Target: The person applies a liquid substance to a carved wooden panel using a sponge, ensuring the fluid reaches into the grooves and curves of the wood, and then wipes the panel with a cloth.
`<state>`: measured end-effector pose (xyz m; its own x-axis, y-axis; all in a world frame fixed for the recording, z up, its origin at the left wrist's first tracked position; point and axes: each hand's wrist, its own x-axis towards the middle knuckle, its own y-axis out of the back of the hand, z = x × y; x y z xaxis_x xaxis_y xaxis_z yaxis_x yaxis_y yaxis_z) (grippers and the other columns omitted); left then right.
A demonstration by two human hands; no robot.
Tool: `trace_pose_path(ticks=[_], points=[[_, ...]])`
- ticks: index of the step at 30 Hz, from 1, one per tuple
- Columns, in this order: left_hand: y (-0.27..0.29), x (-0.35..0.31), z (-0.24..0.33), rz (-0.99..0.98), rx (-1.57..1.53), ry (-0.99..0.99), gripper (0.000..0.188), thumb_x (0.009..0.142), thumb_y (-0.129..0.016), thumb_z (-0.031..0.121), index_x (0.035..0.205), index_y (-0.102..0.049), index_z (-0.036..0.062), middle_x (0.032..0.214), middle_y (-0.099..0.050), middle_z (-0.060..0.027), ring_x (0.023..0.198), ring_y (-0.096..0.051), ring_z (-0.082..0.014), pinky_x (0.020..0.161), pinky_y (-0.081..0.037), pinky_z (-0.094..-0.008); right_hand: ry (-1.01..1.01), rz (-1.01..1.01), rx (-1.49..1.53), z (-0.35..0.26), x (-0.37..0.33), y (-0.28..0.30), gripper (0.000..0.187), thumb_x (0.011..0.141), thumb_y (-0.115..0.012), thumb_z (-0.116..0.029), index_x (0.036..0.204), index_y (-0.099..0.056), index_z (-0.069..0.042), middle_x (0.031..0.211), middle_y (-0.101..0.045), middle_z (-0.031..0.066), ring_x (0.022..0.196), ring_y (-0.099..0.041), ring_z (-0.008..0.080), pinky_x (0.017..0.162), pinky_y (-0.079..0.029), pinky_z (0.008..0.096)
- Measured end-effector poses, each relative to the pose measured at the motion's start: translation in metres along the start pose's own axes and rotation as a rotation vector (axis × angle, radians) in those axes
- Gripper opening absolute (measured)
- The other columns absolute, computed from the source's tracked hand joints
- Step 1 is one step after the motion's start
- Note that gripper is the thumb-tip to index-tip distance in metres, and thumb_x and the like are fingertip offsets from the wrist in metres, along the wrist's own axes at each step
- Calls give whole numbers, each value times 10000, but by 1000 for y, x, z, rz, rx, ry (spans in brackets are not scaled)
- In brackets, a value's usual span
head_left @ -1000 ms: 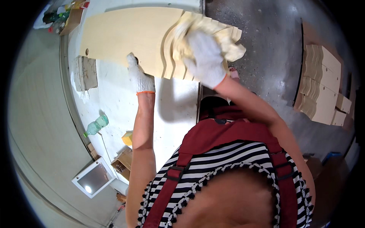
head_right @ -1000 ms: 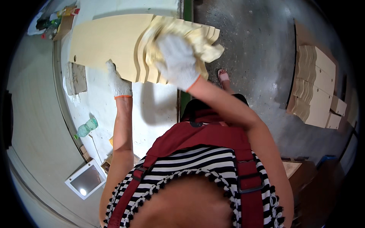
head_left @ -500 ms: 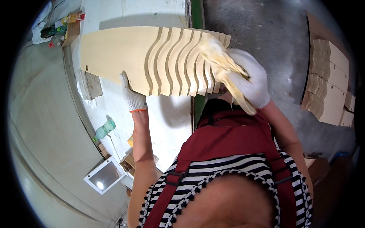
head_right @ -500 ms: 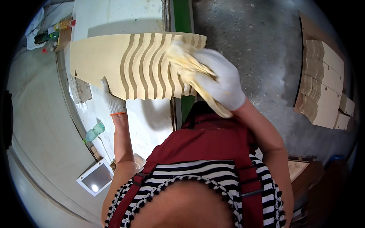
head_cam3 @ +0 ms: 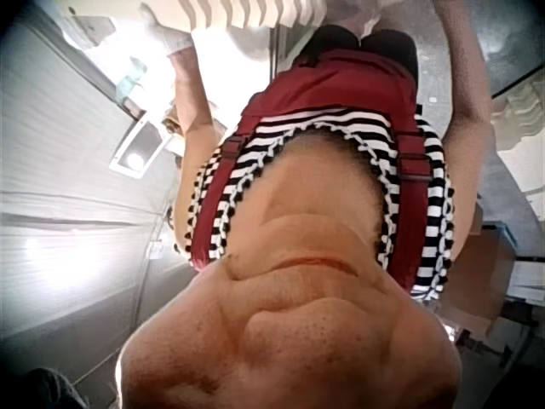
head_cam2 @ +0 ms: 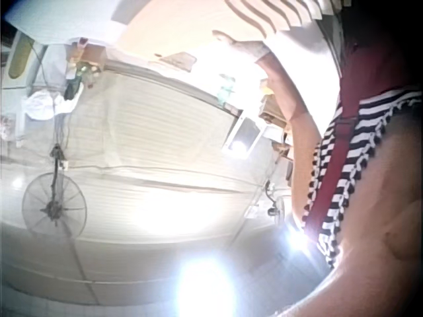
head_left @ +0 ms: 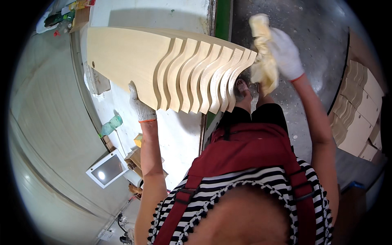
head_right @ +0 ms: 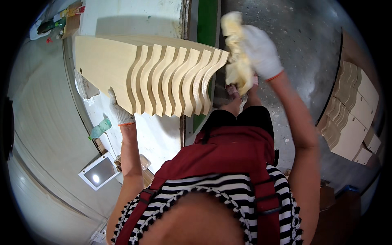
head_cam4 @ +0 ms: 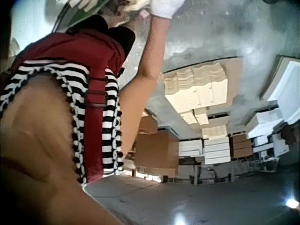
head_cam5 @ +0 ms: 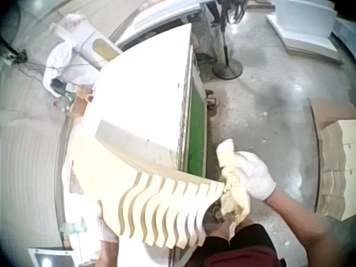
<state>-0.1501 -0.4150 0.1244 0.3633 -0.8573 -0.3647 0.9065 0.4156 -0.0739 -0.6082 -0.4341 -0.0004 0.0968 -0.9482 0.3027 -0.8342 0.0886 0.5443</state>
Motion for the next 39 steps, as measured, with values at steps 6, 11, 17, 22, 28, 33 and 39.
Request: trace_pose_path(ticks=[6,11,17,22,28,33,39], points=[[-2,-9,6,47,8,1,573,1050,-489,426,1406,-472,-23,1358,-591,-160,1200,-610,-300,1022,-510,-424,-644,173,474,-4,-1,52,310,977,-575,-141,1243,-622,11,1074,-695,81,939,-633,126,848,-513,275],[-1,-7,6,81,84,3,582,1053,-470,441,1411,-472,-19,1367,-586,-162,1210,-604,-310,1030,-505,-434,-35,152,258,-60,15,18,361,881,-650,-109,1230,-650,-17,1204,-655,151,1055,-638,308,934,-492,418],[-6,-6,7,61,62,42,582,1057,-445,457,1419,-474,2,1372,-584,-165,1216,-598,-324,1039,-496,-451,211,-37,109,-77,31,-33,532,785,-714,-268,1254,-651,-25,1239,-636,174,1144,-590,352,1022,-441,442],[-19,-11,7,102,23,-2,579,1055,-440,474,1427,-471,31,1399,-560,-149,1239,-577,-325,1040,-488,-453,-109,-52,382,-57,40,-23,391,918,-649,-247,1237,-629,-22,1092,-660,201,958,-655,317,892,-519,394],[-38,-61,-6,93,-346,232,608,1028,-462,523,1453,-465,89,1438,-547,-116,1292,-543,-301,1099,-433,-513,-237,168,359,-97,21,10,456,883,-718,-144,1296,-613,18,1213,-667,142,1115,-642,221,977,-498,330],[-36,-56,4,-21,-219,352,539,1016,-530,415,1419,-477,61,1402,-555,-142,1256,-572,-324,1044,-476,-561,67,243,-206,-135,22,-63,555,785,-758,-310,1243,-630,-24,1273,-617,156,1207,-556,344,1007,-448,451],[-29,-56,5,-140,-199,357,538,1015,-554,418,1427,-485,77,1449,-516,-158,1314,-515,-373,1068,-441,-621,-74,412,-457,-169,-7,-105,654,757,-740,-392,1237,-594,28,1264,-572,146,1192,-515,305,916,-409,463]])
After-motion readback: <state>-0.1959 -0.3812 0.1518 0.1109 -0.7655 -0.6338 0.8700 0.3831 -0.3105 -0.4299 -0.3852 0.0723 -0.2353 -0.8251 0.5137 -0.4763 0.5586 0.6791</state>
